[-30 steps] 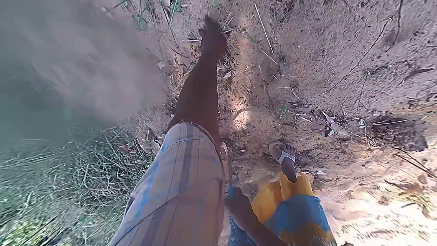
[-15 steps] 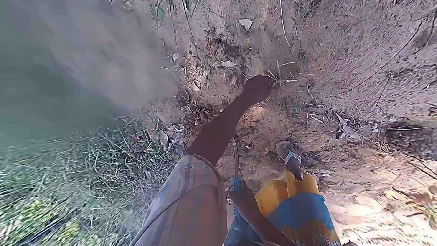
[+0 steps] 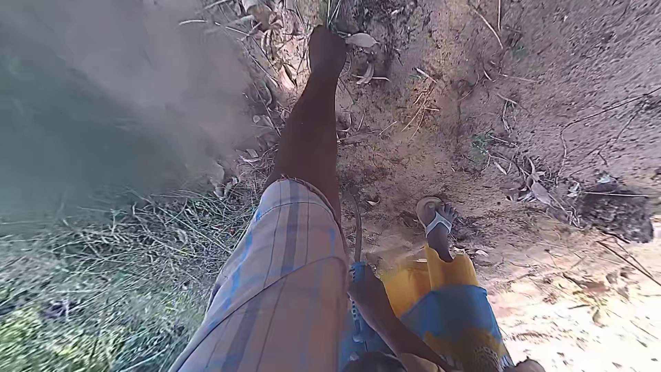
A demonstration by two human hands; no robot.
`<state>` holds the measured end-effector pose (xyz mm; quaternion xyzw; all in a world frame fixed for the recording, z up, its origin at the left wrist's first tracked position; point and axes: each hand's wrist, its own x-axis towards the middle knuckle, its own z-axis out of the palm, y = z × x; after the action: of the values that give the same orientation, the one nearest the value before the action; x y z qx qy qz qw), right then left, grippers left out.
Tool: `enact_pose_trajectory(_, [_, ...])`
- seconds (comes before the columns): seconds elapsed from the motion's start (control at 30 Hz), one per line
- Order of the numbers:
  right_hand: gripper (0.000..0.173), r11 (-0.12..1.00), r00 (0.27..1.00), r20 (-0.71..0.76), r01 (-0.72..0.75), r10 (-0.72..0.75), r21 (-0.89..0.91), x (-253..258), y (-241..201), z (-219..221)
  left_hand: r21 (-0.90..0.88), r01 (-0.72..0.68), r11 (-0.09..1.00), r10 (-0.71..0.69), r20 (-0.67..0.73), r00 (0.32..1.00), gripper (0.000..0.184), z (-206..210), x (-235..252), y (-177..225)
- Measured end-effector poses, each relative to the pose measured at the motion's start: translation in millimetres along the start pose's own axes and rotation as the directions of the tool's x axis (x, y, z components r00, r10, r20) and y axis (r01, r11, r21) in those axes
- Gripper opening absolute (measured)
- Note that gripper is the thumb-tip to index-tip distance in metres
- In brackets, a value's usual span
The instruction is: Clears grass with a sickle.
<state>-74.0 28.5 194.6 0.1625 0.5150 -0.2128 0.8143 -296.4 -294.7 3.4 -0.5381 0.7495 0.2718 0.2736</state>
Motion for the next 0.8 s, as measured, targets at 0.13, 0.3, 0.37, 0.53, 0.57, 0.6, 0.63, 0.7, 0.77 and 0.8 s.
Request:
enact_pose_trajectory(0.13, [0.048, 0.998, 1.0, -0.004, -0.025, 0.025, -0.063, 1, -2, 3, 0.043, -0.084, 0.996, 0.083, 0.041, 0.996, 0.041, 5, -9, -9])
enact_pose_trajectory(0.3, [0.045, 0.996, 0.994, -0.1, 0.026, -0.035, -0.087, 3, 10, 8, -0.135, -0.333, 0.933, 0.352, 0.159, 0.922, 0.037, 37, -66, -23])
enact_pose_trajectory(0.37, [0.041, 0.996, 0.986, -0.158, 0.048, -0.059, -0.076, 3, 11, 11, -0.253, -0.356, 0.9, 0.403, 0.168, 0.9, 0.039, 50, -117, -38])
enact_pose_trajectory(0.53, [0.038, 0.995, 0.975, -0.204, 0.093, -0.086, 0.026, 16, 34, 23, -0.007, -0.17, 0.985, 0.169, 0.166, 0.971, 0.037, 55, -190, -163])
enact_pose_trajectory(0.57, [0.039, 0.994, 0.975, -0.203, 0.099, -0.088, 0.046, 17, 37, 25, 0.06, -0.137, 0.989, 0.129, 0.134, 0.983, 0.039, 56, -186, -202])
enact_pose_trajectory(0.6, [0.037, 0.993, 0.974, -0.21, 0.105, -0.09, 0.06, 19, 42, 29, 0.116, -0.118, 0.986, 0.107, 0.1, 0.989, 0.04, 56, -180, -241])
enact_pose_trajectory(0.63, [0.035, 0.991, 0.971, -0.219, 0.112, -0.093, 0.076, 21, 48, 33, 0.17, -0.095, 0.981, 0.086, 0.063, 0.994, 0.039, 54, -173, -275])
enact_pose_trajectory(0.7, [0.03, 0.985, 0.963, -0.247, 0.136, -0.107, 0.105, 29, 62, 40, 0.2, 0.008, 0.98, -0.016, 0.038, 0.999, 0.042, 47, -161, -322])
enact_pose_trajectory(0.77, [0.027, 0.981, 0.956, -0.271, 0.151, -0.115, 0.118, 36, 73, 45, 0.167, 0.12, 0.979, -0.129, 0.044, 0.991, 0.054, 43, -159, -338])
enact_pose_trajectory(0.8, [0.027, 0.983, 0.953, -0.279, 0.152, -0.117, 0.108, 39, 78, 46, 0.129, 0.146, 0.981, -0.153, 0.041, 0.987, 0.065, 47, -162, -340])
